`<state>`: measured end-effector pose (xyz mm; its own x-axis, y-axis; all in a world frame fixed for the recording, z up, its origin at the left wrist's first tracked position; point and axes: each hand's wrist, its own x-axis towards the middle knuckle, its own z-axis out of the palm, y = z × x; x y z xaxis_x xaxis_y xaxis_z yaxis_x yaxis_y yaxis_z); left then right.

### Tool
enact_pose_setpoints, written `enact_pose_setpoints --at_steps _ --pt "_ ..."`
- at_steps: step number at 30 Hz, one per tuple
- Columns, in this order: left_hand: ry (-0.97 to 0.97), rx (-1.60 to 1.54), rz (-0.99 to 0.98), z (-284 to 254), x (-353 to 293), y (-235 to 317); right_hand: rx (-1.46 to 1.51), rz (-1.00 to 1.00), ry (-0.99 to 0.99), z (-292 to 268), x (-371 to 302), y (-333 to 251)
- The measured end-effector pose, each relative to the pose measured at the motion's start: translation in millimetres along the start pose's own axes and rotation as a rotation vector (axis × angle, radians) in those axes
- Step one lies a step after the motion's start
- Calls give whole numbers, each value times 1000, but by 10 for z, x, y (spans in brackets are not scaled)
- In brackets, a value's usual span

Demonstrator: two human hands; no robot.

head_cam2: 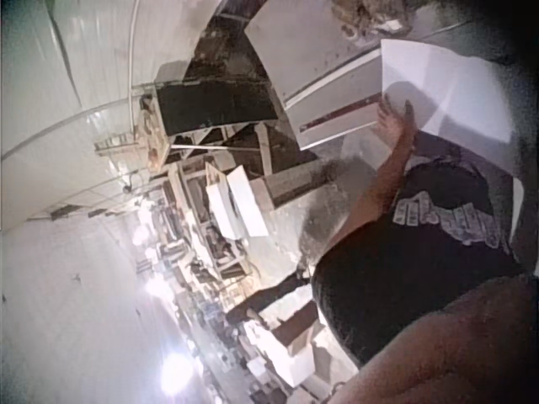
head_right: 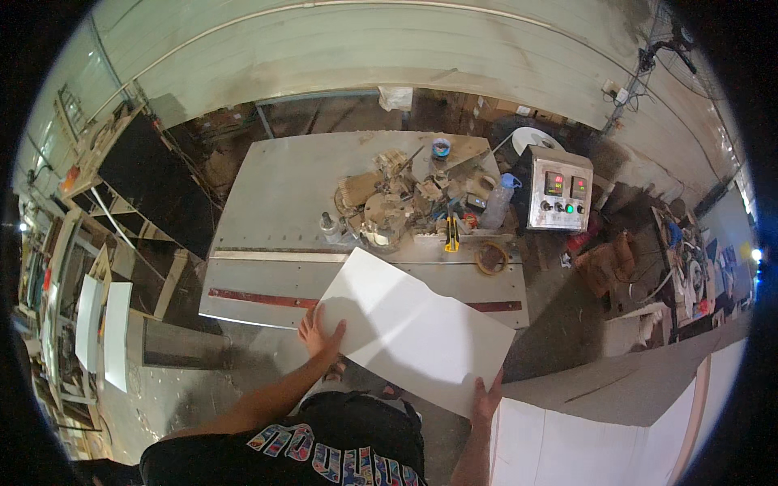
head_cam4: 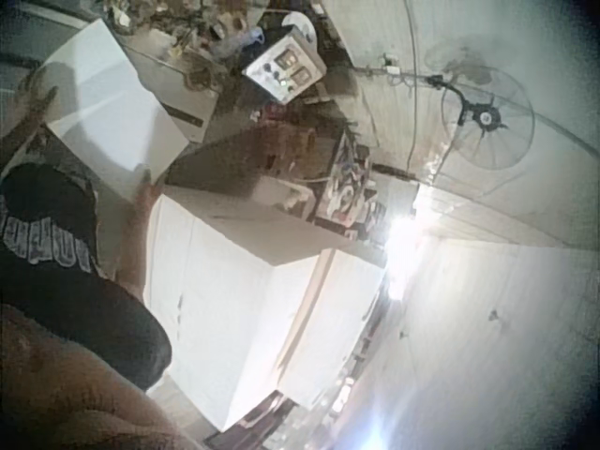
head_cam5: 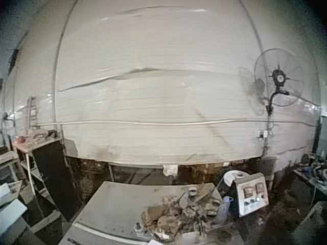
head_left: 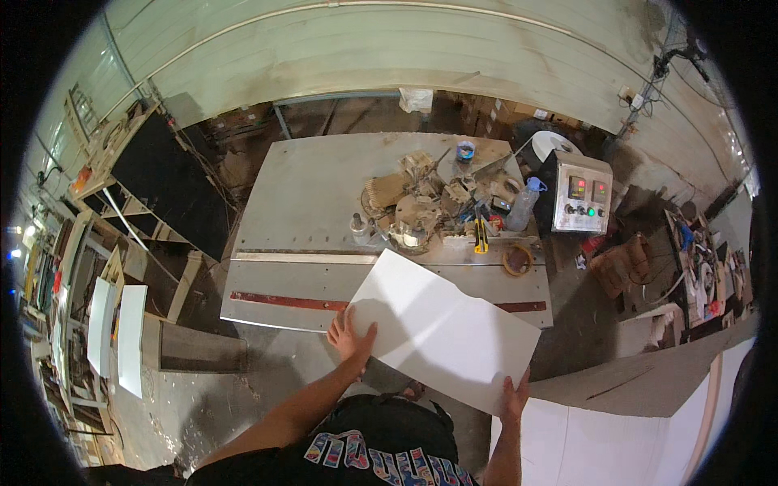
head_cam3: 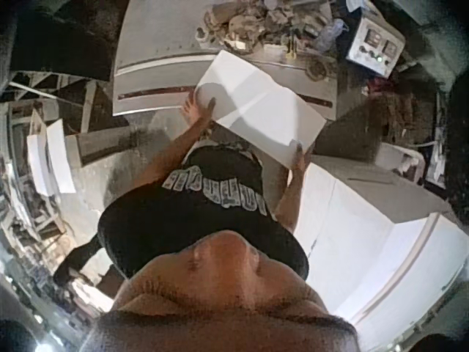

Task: The person repeatedly picks up white rectangular panels, places them on a sanding machine, and pushes them through to sand the edges. After each pass, the person stacks the finished panels on a nearby table.

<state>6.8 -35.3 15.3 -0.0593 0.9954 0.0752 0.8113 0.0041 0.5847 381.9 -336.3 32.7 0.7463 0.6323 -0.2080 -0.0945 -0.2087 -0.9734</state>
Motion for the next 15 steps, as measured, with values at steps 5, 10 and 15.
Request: enact_pose_setpoints --at_steps 5,10,15 --pt "58 -23 -68 46 -47 176 -52 -13 -18 -22 220 -137" --pt "100 -9 -98 114 -67 175 -91 -44 -45 -56 459 -131" --pt "139 -2 -139 163 -9 123 -194 -61 -81 -28 701 -53"
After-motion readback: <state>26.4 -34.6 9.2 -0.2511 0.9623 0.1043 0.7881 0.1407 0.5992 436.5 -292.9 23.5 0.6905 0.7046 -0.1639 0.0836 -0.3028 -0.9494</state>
